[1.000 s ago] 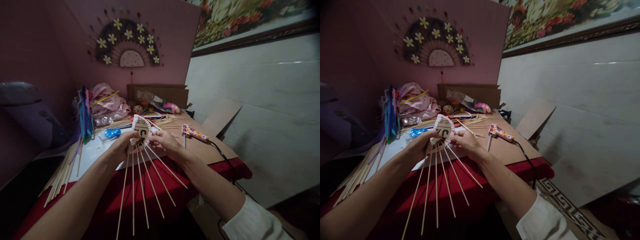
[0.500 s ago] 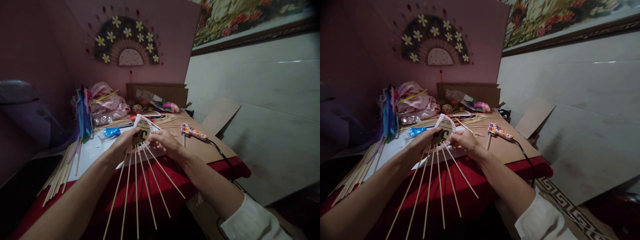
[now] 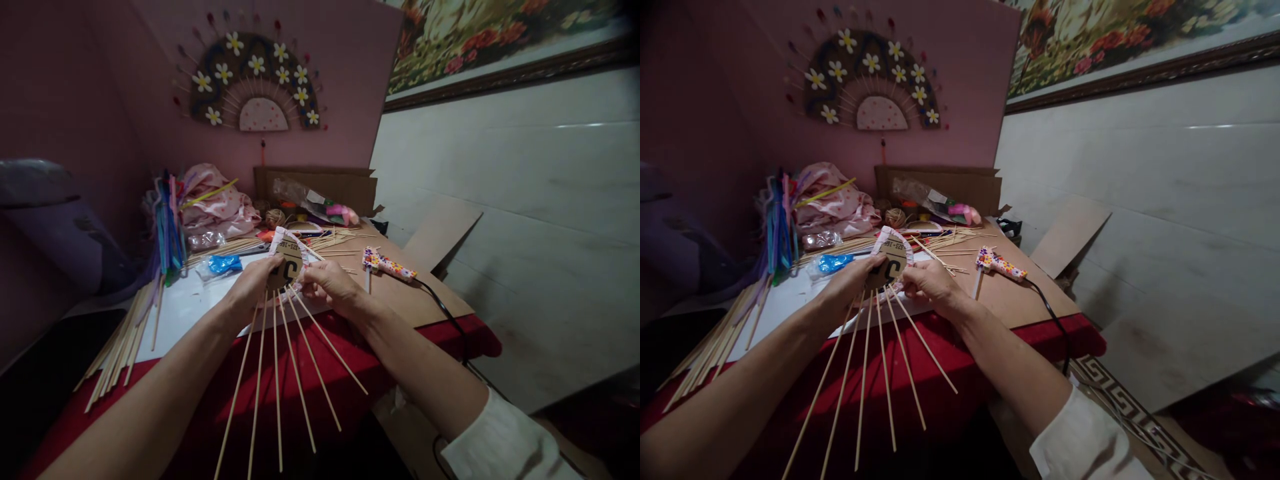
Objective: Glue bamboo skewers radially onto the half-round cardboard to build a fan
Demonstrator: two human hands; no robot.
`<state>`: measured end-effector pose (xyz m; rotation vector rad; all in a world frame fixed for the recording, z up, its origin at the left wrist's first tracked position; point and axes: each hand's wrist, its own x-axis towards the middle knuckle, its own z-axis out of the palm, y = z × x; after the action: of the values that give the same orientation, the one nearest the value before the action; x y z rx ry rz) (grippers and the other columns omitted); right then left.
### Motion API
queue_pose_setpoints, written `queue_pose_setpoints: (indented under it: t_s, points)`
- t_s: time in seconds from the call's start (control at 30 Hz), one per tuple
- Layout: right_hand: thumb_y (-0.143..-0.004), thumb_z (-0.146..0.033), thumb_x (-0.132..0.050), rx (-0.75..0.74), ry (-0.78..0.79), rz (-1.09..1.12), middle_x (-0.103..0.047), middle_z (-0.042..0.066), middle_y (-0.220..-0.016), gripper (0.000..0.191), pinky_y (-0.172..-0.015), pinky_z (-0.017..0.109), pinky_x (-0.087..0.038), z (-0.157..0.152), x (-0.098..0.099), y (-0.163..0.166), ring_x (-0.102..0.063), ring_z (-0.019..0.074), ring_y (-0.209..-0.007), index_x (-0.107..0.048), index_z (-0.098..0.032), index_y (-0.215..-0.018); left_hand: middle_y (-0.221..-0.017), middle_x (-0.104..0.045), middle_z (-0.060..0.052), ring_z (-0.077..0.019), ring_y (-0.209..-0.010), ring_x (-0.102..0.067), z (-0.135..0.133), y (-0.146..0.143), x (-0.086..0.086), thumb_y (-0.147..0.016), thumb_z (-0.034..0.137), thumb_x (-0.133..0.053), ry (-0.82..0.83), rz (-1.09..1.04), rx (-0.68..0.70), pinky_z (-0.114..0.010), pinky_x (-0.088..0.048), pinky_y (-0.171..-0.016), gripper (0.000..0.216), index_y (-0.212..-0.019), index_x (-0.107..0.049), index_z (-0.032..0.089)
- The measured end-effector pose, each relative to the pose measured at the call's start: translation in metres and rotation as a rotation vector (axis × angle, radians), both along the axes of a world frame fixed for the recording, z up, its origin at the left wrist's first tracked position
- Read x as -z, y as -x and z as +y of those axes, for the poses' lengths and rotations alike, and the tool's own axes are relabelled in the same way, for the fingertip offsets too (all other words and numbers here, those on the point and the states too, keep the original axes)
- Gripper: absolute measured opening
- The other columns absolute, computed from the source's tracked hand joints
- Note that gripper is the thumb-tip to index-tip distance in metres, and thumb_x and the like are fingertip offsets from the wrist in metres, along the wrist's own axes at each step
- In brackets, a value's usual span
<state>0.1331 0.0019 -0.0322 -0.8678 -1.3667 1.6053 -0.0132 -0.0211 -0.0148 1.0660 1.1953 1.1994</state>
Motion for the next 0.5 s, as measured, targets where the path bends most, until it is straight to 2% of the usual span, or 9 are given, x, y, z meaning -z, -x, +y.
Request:
queue_pose_setpoints:
  t_s: [0.2, 0.5]
  points:
    - [-0.056, -0.016, -0.056, -0.033, 0.003, 0.049, -0.046, -0.004, -0.043, 0.006, -0.038, 0.018, -0.02, -0.0018, -0.0006, -0.0001, -0.034, 0.0046, -0.039, -0.054, -0.014, -0.051, -0.07, -0.063, -0.003, -0.0142, -0.052, -0.054, -0.0006, 0.0, 0.0018, -0.07, 0.042, -0.057, -0.004, 0.011, 0.02, -0.023, -0.04, -0.038, 0.031, -0.087, -0.063, 0.016]
    - [-0.057, -0.02, -0.064, -0.042, 0.023, 0.032, -0.047, -0.004, -0.047, 0.013, -0.041, 0.019, -0.022, -0.0058, -0.005, -0.0021, -0.035, 0.0043, -0.042, -0.054, -0.013, -0.053, -0.066, -0.062, -0.002, -0.0134, -0.047, -0.051, 0.0011, 0.0009, 0.0037, -0.071, 0.042, -0.055, 0.015, -0.007, 0.034, -0.024, -0.039, -0.038, 0.029, -0.084, -0.063, 0.017]
